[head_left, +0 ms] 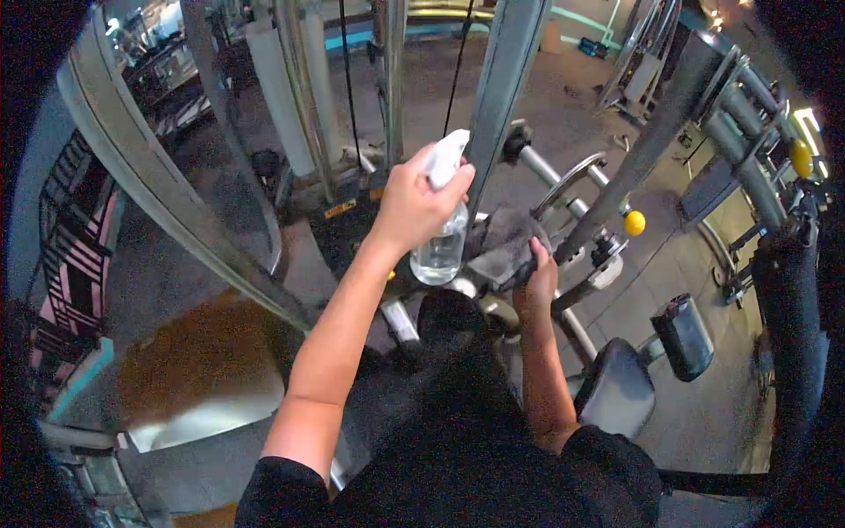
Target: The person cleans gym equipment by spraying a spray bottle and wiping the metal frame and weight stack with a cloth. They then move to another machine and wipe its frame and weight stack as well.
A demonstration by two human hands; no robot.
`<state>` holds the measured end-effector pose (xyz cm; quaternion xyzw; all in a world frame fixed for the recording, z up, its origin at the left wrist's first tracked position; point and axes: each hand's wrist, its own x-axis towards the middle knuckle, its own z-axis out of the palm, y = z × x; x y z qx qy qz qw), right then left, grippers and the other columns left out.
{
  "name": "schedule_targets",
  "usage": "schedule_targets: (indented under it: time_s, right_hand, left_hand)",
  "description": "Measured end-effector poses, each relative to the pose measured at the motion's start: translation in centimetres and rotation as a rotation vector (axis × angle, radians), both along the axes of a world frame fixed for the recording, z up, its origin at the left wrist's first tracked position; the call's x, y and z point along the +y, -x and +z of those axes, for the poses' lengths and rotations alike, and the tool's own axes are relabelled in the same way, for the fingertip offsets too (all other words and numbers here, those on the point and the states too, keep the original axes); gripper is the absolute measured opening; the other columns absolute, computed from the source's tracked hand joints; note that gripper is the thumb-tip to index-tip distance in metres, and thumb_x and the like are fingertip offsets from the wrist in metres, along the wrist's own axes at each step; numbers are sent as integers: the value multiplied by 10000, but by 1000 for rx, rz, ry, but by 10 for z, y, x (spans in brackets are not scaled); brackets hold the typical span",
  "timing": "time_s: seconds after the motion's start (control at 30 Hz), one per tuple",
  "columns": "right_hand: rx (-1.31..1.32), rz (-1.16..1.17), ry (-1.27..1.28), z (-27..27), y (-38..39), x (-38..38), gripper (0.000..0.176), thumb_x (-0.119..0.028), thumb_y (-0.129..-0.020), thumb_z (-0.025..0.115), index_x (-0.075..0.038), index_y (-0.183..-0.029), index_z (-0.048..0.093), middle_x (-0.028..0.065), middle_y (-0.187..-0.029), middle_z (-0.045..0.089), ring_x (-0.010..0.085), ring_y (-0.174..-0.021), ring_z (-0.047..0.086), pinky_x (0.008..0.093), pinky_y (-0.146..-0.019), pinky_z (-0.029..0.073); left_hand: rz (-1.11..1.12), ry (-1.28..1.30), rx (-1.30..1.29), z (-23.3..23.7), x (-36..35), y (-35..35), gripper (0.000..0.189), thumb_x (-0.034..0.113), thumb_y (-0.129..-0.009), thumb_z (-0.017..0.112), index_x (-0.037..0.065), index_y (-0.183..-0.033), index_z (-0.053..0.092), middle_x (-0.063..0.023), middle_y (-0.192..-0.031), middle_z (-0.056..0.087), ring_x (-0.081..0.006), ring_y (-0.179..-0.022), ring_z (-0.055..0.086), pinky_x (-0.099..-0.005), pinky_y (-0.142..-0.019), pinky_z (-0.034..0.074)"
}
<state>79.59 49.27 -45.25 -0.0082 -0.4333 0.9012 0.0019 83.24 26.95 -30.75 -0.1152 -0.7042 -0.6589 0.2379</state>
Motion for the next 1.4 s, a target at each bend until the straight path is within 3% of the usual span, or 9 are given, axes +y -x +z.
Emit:
schedule_targets:
  time_s: [0.17, 0.5, 0.73, 0.93, 1.07, 1.17, 1.2, 1.23, 1.4]
  right_hand:
    - [30, -113, -153, -17, 9, 14, 323, -242, -945, 666, 18, -1136, 655, 97, -1022, 701, 232, -889, 694, 383, -776, 577]
    - [16, -252, -120, 44, -16, 26, 308, -237, -949, 640, 19, -1115, 689, 75, -1000, 698, 168, -838, 647, 311, -769, 514]
    - [131, -345, -193, 67, -32, 66, 315, -213, -981, 607, 19, -1185, 668, 74, -1030, 702, 180, -880, 662, 320, -798, 527]
    - [95, -481, -199, 89, -50, 70, 289, -183, -955, 636, 42, -1137, 624, 115, -1013, 694, 225, -896, 674, 352, -821, 536]
    - [76, -460, -151, 106, -53, 55, 272, -189, -958, 654, 22, -1125, 618, 122, -1054, 684, 222, -949, 665, 359, -847, 531]
    - [247, -497, -195, 117, -37, 36, 329, -199, -1003, 632, 14, -1253, 602, 127, -1204, 652, 225, -1098, 626, 366, -949, 507]
    - [319, -538, -223, 124, -26, 27, 357, -207, -1023, 612, 11, -1305, 592, 130, -1260, 638, 227, -1154, 607, 367, -991, 492]
    - [453, -630, -312, 144, -17, 10, 375, -202, -1041, 581, 16, -1346, 572, 133, -1293, 628, 230, -1182, 595, 369, -1022, 475]
    - [1328, -1111, -717, 306, 81, -57, 368, -118, -1072, 488, 13, -1412, 541, 115, -1393, 593, 221, -1283, 538, 373, -1098, 416]
  left_hand:
    - [28, 30, 229, 53, 15, 64, 339, 202, -909, 716, -28, -1153, 666, -107, -830, 732, -146, -741, 717, -312, -685, 560]
    - [35, 87, 274, 153, 17, 108, 438, 271, -907, 672, -6, -1246, 663, -138, -810, 737, -183, -675, 714, -348, -679, 559]
    - [169, 217, 388, 215, 14, 152, 369, 334, -899, 613, 0, -785, 718, -179, -669, 700, -352, -694, 721, -437, -671, 548]
    - [240, 292, 541, 261, 12, 182, 451, 356, -909, 578, -38, -728, 700, -222, -664, 685, -380, -682, 717, -464, -676, 560]
    - [226, 285, 510, 234, 11, 181, 419, 343, -907, 588, -36, -768, 699, -242, -687, 676, -425, -698, 698, -493, -675, 551]
    - [224, 279, 463, 190, 7, 166, 344, 307, -902, 619, -20, -831, 698, -252, -719, 671, -442, -713, 687, -514, -680, 540]
    - [254, 287, 462, 169, 6, 166, 335, 322, -920, 616, 1, -961, 701, -202, -711, 692, -361, -694, 712, -458, -664, 549]
    - [285, 293, 457, 150, 4, 161, 363, 338, -937, 613, 21, -1090, 705, -153, -703, 713, -280, -674, 737, -403, -648, 558]
    - [213, 224, 272, 59, 0, 81, 234, 241, -909, 703, 22, -979, 658, -194, -709, 679, -361, -679, 712, -444, -597, 533]
